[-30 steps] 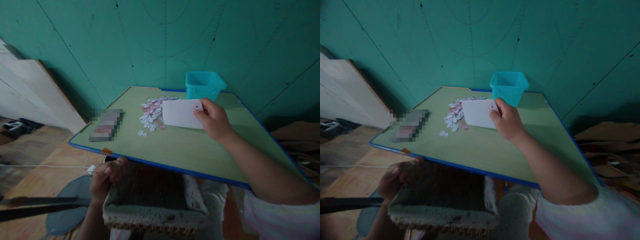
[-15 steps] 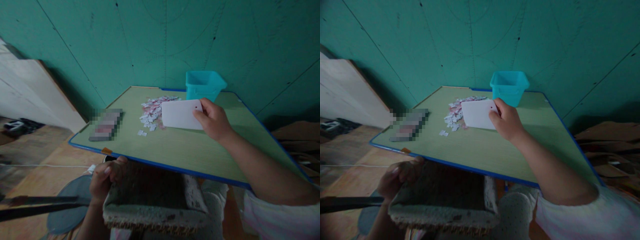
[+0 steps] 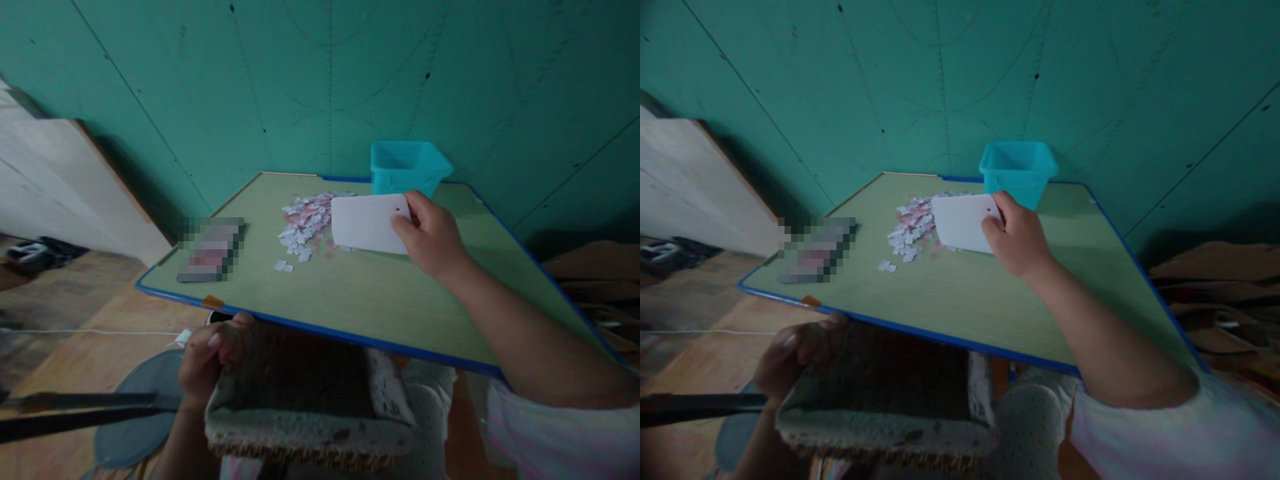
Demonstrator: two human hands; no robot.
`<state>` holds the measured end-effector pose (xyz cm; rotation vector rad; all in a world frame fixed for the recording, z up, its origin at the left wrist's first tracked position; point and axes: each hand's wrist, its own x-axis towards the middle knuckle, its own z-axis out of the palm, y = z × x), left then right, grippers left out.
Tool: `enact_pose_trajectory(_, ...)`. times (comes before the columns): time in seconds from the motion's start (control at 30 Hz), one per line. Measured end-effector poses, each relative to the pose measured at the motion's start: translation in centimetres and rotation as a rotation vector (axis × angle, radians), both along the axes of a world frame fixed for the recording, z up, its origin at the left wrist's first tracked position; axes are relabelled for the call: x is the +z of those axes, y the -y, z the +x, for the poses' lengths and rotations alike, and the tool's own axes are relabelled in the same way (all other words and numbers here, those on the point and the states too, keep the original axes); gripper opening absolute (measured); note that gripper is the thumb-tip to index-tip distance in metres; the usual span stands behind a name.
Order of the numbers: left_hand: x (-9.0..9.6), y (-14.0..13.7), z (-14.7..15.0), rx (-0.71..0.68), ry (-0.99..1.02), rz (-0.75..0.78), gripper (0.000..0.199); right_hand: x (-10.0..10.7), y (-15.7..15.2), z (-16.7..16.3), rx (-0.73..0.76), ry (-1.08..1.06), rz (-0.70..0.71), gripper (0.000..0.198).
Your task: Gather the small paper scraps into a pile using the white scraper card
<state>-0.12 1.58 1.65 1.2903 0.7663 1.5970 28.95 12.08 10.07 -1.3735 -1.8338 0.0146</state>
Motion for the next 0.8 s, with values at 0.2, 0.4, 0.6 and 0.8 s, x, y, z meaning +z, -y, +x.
enact_pose_trajectory(0.2, -0.04, 0.08, 0.08, 0.020, 0.015, -0.003, 0.029, 0.05, -0.07, 0.11, -0.009, -0.011, -0.018, 0.006)
enact_pose_trajectory(0.4, 0.61, 0.00, 0.56, 0.019, 0.040, -0.032, 0.030, 0.28, -0.19, 0.22, -0.050, -0.014, -0.005, 0.008)
enact_pose_trajectory(0.6, 0.73, 0.04, 0.74, 0.031, 0.052, -0.045, 0.031, 0.55, -0.33, 0.57, -0.079, -0.023, -0.009, 0.006)
enact_pose_trajectory(0.8, 0.49, -0.02, 0.48, 0.010, 0.031, -0.032, 0.031, -0.06, -0.80, 0.88, -0.072, -0.008, 0.039, 0.007)
